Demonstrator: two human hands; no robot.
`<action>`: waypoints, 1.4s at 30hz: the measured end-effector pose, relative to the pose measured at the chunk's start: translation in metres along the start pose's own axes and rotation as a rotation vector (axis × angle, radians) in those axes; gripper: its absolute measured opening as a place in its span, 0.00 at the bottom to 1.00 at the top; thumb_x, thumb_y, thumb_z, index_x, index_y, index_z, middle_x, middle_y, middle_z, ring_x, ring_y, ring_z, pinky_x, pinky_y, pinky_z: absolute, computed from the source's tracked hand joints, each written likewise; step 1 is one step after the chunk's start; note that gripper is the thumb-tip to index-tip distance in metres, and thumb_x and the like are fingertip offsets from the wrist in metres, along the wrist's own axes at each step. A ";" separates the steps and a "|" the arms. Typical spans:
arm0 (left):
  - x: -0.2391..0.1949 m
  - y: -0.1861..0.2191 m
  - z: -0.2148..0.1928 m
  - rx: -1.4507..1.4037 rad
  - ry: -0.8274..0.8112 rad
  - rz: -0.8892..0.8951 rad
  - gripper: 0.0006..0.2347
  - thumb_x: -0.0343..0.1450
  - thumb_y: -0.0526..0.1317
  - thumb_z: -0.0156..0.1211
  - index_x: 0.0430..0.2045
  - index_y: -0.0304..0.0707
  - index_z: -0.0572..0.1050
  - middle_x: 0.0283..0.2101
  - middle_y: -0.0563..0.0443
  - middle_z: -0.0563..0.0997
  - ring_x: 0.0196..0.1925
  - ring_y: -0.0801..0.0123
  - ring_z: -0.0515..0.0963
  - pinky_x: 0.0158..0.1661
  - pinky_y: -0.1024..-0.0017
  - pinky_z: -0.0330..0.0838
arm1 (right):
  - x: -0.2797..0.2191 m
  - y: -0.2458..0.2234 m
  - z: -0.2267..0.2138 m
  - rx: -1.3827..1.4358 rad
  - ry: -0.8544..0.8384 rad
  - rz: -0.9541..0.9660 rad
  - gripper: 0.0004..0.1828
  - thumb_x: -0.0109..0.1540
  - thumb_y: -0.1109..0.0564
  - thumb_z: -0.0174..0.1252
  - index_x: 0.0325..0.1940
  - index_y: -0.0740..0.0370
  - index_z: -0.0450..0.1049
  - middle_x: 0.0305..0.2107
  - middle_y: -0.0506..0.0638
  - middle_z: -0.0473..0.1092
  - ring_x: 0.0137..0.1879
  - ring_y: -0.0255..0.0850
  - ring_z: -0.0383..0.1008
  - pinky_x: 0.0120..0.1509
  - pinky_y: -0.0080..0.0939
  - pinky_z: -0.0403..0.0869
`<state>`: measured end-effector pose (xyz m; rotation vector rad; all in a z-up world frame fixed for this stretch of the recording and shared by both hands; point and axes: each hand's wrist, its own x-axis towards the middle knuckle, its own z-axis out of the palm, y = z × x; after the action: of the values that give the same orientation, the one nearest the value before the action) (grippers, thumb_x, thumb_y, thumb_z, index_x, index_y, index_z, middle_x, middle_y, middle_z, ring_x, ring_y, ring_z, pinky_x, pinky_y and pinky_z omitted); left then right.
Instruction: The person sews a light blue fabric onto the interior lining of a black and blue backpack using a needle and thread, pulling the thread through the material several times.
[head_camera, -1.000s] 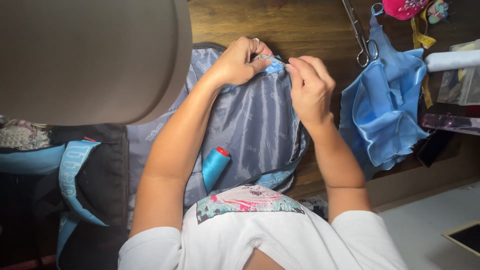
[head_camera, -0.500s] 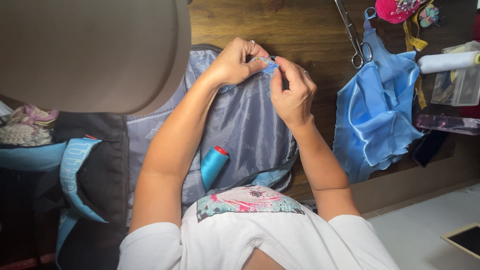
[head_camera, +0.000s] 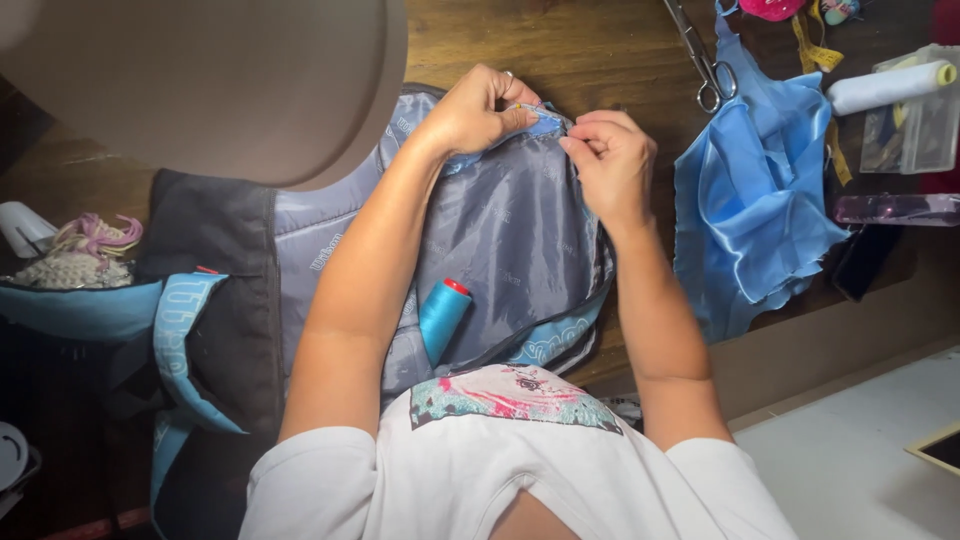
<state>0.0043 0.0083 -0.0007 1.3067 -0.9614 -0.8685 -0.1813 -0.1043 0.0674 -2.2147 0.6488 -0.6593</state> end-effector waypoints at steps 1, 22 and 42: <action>0.000 0.001 0.000 0.035 0.006 0.001 0.04 0.69 0.28 0.65 0.34 0.28 0.83 0.24 0.56 0.79 0.20 0.81 0.69 0.22 0.82 0.65 | 0.008 -0.006 -0.010 -0.095 -0.094 -0.058 0.04 0.57 0.72 0.68 0.35 0.74 0.80 0.35 0.54 0.75 0.29 0.36 0.71 0.33 0.32 0.72; -0.010 -0.001 -0.008 0.007 0.010 -0.019 0.05 0.70 0.30 0.66 0.36 0.28 0.83 0.30 0.53 0.85 0.24 0.80 0.76 0.27 0.83 0.71 | 0.067 -0.024 -0.047 -0.491 0.029 -0.562 0.13 0.57 0.72 0.64 0.46 0.68 0.79 0.39 0.59 0.77 0.38 0.57 0.73 0.43 0.53 0.70; -0.006 0.004 -0.014 0.007 0.007 -0.017 0.06 0.70 0.29 0.61 0.37 0.29 0.83 0.31 0.54 0.84 0.26 0.79 0.76 0.28 0.82 0.72 | -0.013 -0.112 0.027 0.046 -0.332 -0.847 0.08 0.60 0.69 0.59 0.43 0.64 0.74 0.37 0.55 0.75 0.39 0.50 0.76 0.45 0.49 0.77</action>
<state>0.0148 0.0190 0.0026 1.3247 -0.9506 -0.8735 -0.1466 -0.0146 0.1318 -2.4357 -0.5079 -0.6587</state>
